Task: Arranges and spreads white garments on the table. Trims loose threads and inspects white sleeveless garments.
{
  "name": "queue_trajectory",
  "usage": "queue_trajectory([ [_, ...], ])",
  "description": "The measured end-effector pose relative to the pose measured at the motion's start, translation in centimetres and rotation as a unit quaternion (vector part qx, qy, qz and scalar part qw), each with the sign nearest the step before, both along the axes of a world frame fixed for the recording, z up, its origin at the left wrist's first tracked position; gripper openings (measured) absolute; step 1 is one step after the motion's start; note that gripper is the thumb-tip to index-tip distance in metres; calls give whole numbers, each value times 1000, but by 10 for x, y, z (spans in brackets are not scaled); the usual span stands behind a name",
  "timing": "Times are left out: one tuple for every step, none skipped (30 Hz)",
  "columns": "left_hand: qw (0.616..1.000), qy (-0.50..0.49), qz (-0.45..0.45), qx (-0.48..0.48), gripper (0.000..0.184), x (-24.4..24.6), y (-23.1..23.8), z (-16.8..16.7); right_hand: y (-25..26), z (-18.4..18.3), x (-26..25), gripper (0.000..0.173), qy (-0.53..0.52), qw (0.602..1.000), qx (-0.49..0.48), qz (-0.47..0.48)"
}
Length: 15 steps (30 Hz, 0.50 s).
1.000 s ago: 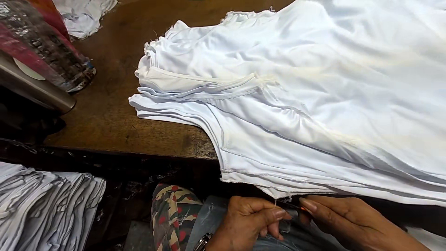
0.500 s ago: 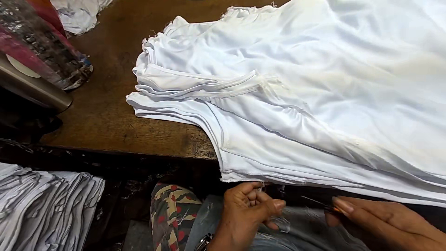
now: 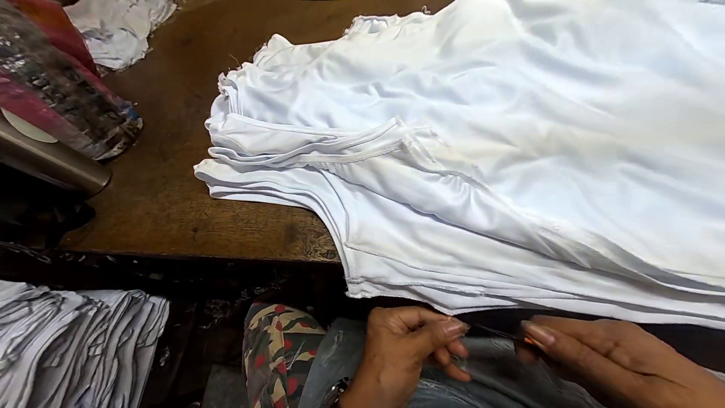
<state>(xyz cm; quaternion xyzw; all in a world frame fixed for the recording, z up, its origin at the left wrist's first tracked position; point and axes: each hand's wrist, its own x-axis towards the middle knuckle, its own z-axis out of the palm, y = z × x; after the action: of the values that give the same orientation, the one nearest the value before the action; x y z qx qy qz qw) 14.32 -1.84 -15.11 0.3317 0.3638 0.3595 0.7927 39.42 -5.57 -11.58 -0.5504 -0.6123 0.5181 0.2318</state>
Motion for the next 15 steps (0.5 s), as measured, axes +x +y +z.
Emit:
queue_trajectory([
  [1000, -1, -1, 3, 13, -2, -1, -1, 2, -1, -2, 41, -8, 1000, 5, 8],
  [1000, -1, -3, 5, 12, -2, -2, -1, 4, -3, -4, 42, -15, 1000, 13, 12],
  [1000, 0, -5, 8, 12, -3, -2, 0, 6, -6, -6, 43, -20, 999, 24, 12],
  [1000, 1, -6, 8, 12, -3, -3, 0, 8, -9, -7, 43, -26, 999, 35, 11],
  [1000, -1, -8, 7, 12, -2, -3, 1, 10, -11, -8, 44, -33, 998, 45, 12],
  [1000, -3, -9, 6, 12, -2, -3, 1, 11, -13, -9, 44, -38, 998, 52, 12],
  [1000, -4, -11, 6, 12, -2, -3, 1, 13, -14, -10, 44, -42, 997, 57, 10],
  [1000, -6, -12, 5, 12, -2, -3, 1, 14, -16, -11, 44, -43, 997, 61, 8],
  [1000, -6, -13, 4, 12, -2, -3, 1, 15, -16, -12, 43, -42, 997, 60, 4],
  [1000, -8, -13, 3, 12, -2, -3, 0, 15, -17, -13, 43, -41, 997, 60, 1],
  [1000, -9, -12, 2, 12, -2, -3, 0, 16, -18, -14, 42, -41, 997, 63, -2],
  [1000, -10, -13, 2, 12, -2, -3, -1, 16, -19, -15, 43, -43, 996, 72, -4],
  [1000, -10, -15, 1, 12, -2, -3, -1, 17, -20, -16, 43, -51, 995, 84, -5],
  [1000, -9, -19, 3, 12, -2, -3, -1, 17, -21, -18, 44, -65, 993, 96, -8],
  [1000, -5, -24, 9, 12, -2, -4, -2, 17, -21, -19, 46, -81, 991, 106, -10],
])
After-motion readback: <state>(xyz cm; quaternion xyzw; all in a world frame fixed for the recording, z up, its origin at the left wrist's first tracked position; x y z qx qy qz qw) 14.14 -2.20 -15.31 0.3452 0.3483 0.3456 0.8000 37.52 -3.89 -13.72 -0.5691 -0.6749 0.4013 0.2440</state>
